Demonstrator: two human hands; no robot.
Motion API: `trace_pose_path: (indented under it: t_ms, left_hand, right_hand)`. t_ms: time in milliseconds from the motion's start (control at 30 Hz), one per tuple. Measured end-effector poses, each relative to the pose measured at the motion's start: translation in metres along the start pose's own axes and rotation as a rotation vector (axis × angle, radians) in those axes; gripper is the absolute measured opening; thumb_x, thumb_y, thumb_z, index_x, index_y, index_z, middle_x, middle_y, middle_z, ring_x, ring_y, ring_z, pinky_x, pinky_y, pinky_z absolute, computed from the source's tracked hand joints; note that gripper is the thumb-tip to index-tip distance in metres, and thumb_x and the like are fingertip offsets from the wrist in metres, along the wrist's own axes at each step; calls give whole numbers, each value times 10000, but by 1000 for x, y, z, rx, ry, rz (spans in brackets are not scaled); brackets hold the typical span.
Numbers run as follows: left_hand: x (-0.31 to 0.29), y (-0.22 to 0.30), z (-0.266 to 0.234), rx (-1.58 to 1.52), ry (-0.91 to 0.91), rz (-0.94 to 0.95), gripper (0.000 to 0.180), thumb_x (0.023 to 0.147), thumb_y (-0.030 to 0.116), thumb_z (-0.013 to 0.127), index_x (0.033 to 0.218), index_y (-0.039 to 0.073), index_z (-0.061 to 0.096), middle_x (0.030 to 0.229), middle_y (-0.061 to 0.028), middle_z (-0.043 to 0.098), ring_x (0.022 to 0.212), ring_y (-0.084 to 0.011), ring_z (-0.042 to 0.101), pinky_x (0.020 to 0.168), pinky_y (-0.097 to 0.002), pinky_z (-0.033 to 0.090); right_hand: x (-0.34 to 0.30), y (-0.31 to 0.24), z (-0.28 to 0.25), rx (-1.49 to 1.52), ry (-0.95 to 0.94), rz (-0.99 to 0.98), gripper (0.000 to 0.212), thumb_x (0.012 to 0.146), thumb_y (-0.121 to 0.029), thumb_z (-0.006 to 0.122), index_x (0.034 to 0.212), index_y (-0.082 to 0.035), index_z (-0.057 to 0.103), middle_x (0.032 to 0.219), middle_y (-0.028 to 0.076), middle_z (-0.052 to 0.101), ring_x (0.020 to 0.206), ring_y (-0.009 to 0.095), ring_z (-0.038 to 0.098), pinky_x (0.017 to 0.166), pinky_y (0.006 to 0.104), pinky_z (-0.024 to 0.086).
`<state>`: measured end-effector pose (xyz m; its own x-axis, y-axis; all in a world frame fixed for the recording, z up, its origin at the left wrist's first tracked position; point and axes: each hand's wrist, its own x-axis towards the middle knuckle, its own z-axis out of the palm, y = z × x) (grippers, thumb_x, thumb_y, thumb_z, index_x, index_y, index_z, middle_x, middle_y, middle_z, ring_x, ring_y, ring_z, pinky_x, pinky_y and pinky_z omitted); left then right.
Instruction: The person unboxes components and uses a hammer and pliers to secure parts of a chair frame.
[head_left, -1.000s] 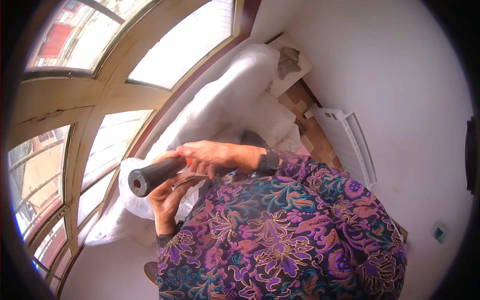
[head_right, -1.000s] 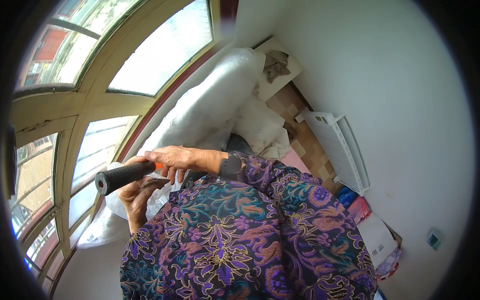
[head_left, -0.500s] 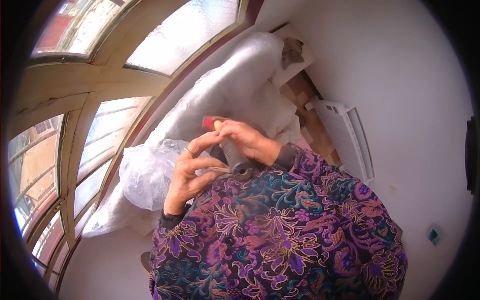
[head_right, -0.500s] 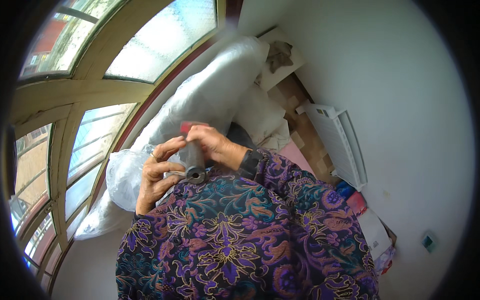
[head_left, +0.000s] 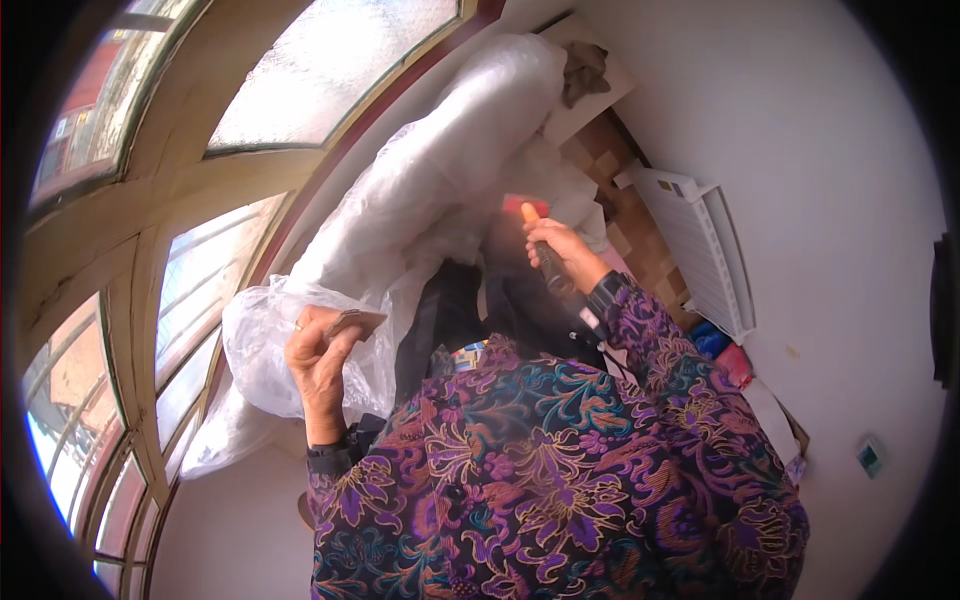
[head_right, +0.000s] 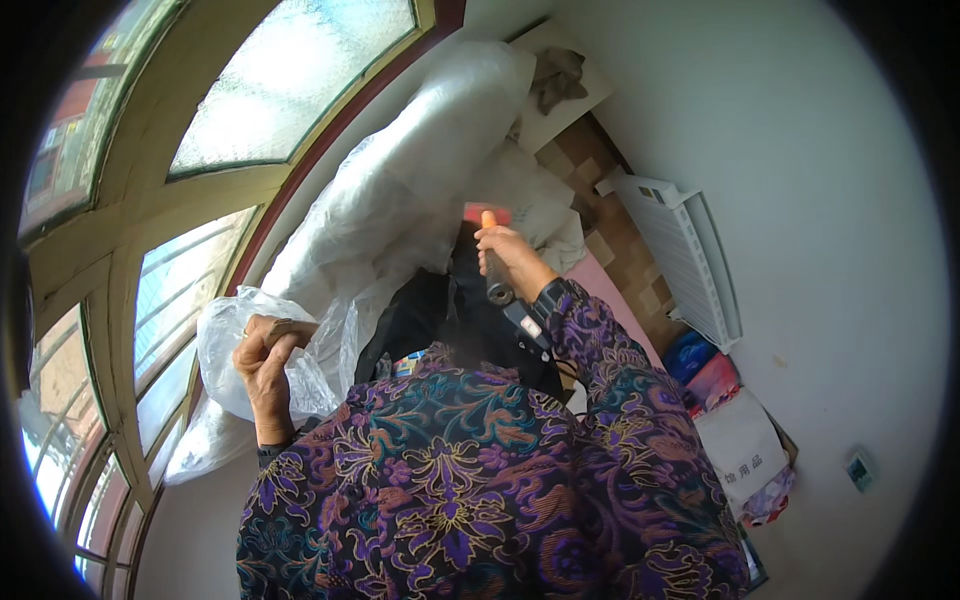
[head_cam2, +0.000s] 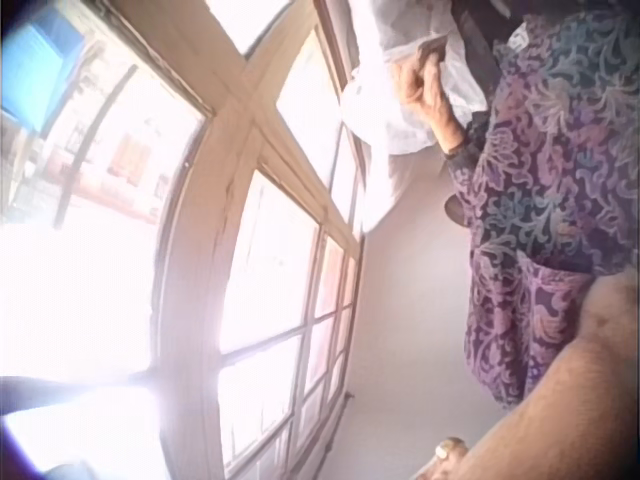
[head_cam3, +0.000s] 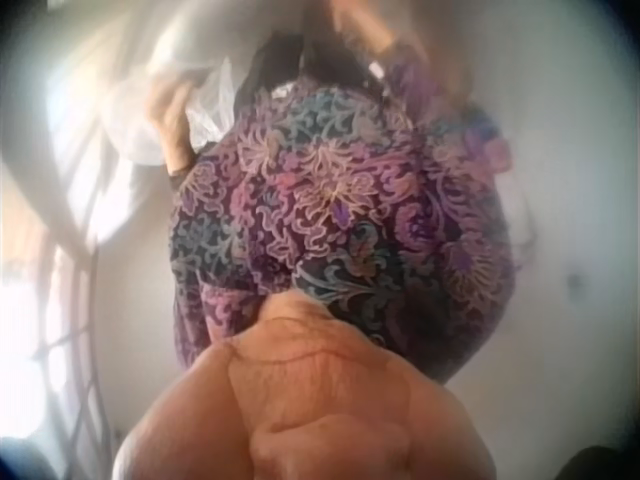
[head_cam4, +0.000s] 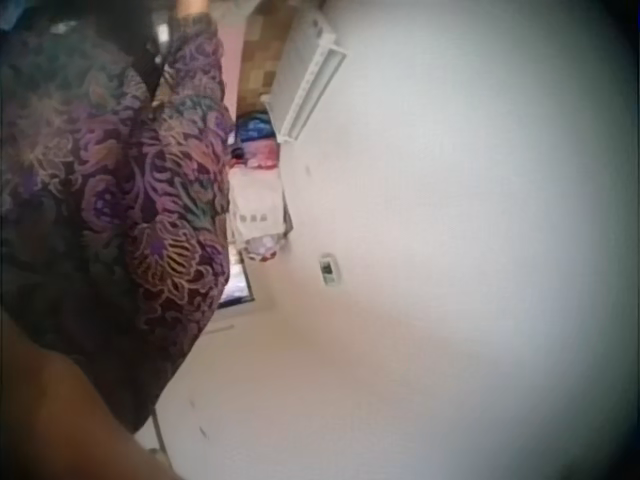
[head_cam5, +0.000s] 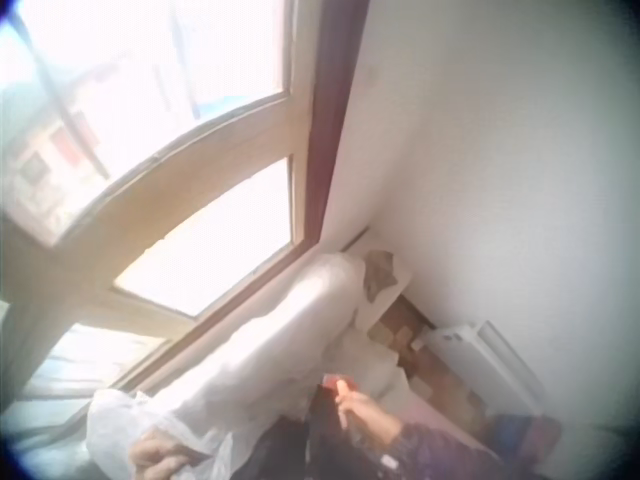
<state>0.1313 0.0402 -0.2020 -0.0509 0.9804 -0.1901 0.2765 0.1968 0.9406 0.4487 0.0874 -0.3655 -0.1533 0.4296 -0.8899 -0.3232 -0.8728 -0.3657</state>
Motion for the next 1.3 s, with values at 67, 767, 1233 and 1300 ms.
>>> trace_pose_path:
  t_ms: [67,767,1233,1300]
  left_hand:
    - [-23,11,-6,-36,12,-43,105,673,-14,608,777,-27,612,719,-68,543,659,-153,515,598,-247,399]
    - [-62,40,-19,97,124,-435,59,709,8,576,696,-12,523,662,-7,449,634,-99,415,593,-218,326]
    - [-77,53,-20,188,149,-675,91,693,0,567,661,8,482,679,17,392,655,-80,379,601,-209,306]
    - [-76,53,-20,205,150,-670,86,693,0,568,665,5,486,683,16,392,663,-82,381,608,-209,307]
  right_hand:
    - [-1,27,-17,3,42,8,225,715,-37,533,937,-41,495,616,53,483,488,164,505,443,291,448]
    - [86,39,-84,-244,183,192,195,703,-23,545,872,-38,448,676,91,507,508,180,538,416,302,456]
    - [161,69,-53,-85,289,298,174,704,-56,554,866,-44,491,669,88,493,541,214,516,475,338,455]
    - [182,79,-53,-75,363,221,266,769,-268,577,857,-17,569,842,85,562,809,210,545,628,339,467]
